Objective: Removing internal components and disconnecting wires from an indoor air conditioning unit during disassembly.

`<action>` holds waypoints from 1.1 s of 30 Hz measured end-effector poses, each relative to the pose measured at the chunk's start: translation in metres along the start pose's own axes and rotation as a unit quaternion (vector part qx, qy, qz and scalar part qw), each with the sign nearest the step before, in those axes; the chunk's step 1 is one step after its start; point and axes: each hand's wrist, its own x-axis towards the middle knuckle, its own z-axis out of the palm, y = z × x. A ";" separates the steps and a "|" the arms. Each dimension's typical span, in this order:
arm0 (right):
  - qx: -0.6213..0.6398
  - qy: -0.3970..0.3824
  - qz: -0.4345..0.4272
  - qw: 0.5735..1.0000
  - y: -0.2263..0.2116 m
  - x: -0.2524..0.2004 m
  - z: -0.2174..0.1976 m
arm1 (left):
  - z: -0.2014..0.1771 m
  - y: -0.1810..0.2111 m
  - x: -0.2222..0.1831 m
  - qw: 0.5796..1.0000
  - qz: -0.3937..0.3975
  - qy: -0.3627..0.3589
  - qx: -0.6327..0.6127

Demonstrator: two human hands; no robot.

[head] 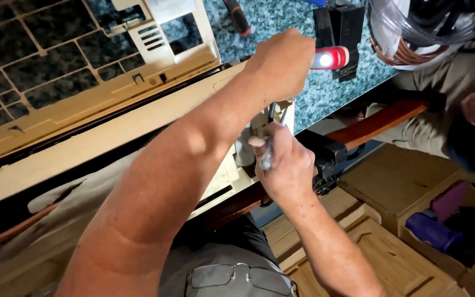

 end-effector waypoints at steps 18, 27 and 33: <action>-0.005 0.041 0.010 0.999 -0.001 0.005 0.014 | -0.005 -0.001 -0.001 0.999 -0.015 -0.027 -0.026; -0.018 0.030 -0.024 0.999 0.008 0.002 0.017 | -0.001 -0.004 0.002 0.999 -0.010 -0.027 -0.020; -0.032 -0.018 -0.023 0.999 0.014 0.001 0.018 | 0.004 -0.009 0.005 1.000 0.010 -0.010 -0.005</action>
